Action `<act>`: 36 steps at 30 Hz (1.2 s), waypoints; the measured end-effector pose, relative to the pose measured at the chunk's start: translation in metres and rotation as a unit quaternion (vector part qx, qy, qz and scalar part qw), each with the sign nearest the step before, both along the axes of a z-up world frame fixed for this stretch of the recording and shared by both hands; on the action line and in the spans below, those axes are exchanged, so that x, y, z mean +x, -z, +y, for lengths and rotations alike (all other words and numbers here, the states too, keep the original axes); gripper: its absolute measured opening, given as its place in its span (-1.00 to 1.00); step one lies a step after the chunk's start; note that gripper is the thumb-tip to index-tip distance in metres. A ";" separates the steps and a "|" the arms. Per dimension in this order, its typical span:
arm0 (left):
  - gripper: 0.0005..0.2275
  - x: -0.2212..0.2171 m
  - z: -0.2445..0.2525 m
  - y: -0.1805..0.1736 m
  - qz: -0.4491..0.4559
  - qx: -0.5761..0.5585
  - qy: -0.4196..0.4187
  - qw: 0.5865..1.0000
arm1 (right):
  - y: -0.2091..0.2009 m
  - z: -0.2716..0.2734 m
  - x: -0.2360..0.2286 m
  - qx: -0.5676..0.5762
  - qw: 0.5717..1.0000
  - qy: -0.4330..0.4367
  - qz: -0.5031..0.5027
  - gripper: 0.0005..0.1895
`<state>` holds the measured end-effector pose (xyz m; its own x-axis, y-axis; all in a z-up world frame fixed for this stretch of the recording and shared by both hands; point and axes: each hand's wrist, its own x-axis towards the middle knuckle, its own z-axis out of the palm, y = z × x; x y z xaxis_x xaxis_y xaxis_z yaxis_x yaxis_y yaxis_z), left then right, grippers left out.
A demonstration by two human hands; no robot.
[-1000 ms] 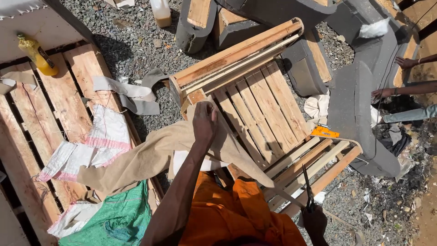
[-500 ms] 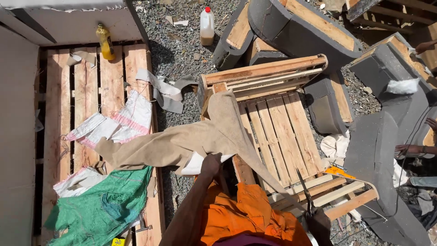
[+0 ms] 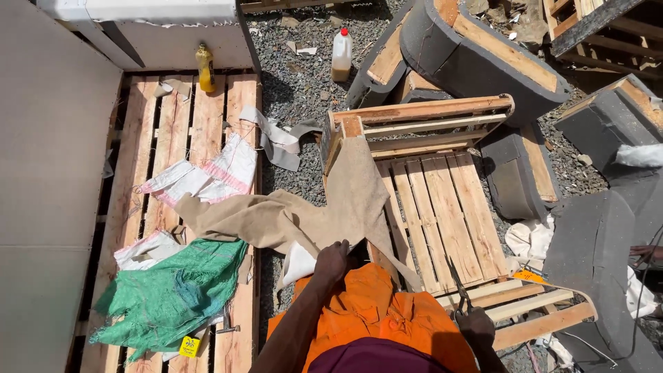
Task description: Trimming excess fabric from a wooden furniture frame using scissors and a hammer.
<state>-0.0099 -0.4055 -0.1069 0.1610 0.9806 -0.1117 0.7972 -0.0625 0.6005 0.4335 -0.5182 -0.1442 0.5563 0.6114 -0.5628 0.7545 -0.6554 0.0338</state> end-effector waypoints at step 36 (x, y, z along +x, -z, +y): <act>-0.70 -0.014 0.028 0.005 0.026 -0.352 0.082 0.932 | -0.009 0.430 -0.277 0.292 0.900 -0.113 0.304 -0.47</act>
<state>-0.0235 -0.3777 -0.1116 0.2784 0.6233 -0.7307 0.8412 0.2090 0.4987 0.1565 -0.0883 -0.1354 0.0782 0.9607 -0.2664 0.6336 -0.2542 -0.7307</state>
